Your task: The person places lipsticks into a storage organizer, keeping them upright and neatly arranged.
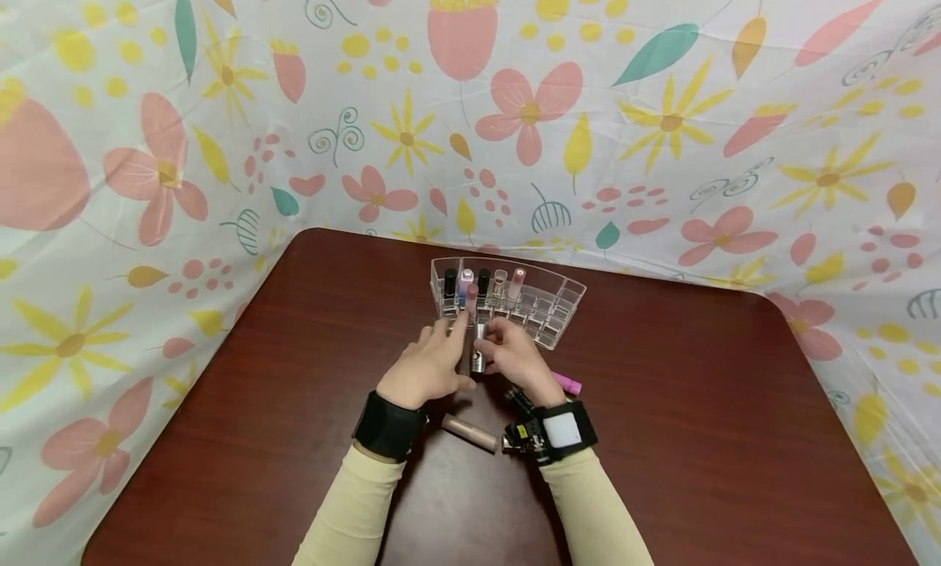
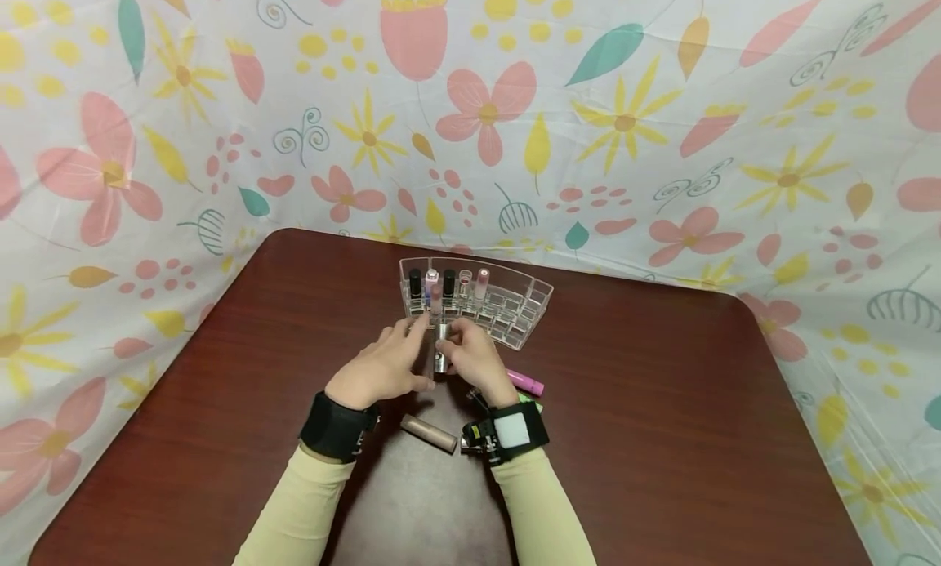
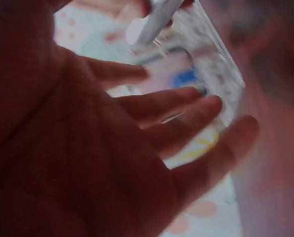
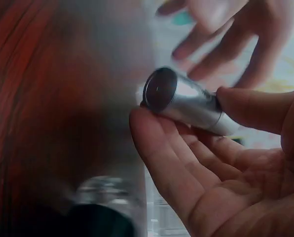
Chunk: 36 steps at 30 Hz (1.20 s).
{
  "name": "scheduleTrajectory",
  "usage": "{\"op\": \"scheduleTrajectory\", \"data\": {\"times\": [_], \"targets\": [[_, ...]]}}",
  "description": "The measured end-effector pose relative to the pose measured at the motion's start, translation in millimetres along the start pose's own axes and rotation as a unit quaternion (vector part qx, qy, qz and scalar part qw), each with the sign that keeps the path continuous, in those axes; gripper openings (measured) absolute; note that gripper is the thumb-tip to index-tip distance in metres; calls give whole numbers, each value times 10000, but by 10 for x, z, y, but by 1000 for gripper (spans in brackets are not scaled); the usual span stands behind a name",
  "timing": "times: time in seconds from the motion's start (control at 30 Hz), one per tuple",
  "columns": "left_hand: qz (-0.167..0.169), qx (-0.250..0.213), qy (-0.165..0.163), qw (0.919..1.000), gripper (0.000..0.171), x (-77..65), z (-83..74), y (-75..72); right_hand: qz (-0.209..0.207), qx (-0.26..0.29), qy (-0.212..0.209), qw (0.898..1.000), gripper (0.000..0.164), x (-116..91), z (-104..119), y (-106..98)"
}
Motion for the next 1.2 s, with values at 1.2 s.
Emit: {"op": "scheduleTrajectory", "data": {"times": [1.2], "targets": [[528,388,-811,9945,80,37,313,20,-1840,-2432,-2903,9071,37,455,255,452]]}}
Point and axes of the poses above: each hand's wrist, its own x-axis towards the middle knuckle, its own y-axis out of the palm, z = x × y, the point moved 1 cm from there along x, towards the middle knuckle, and after that the axes turned 4 degrees about x, right-handed, at the moved point
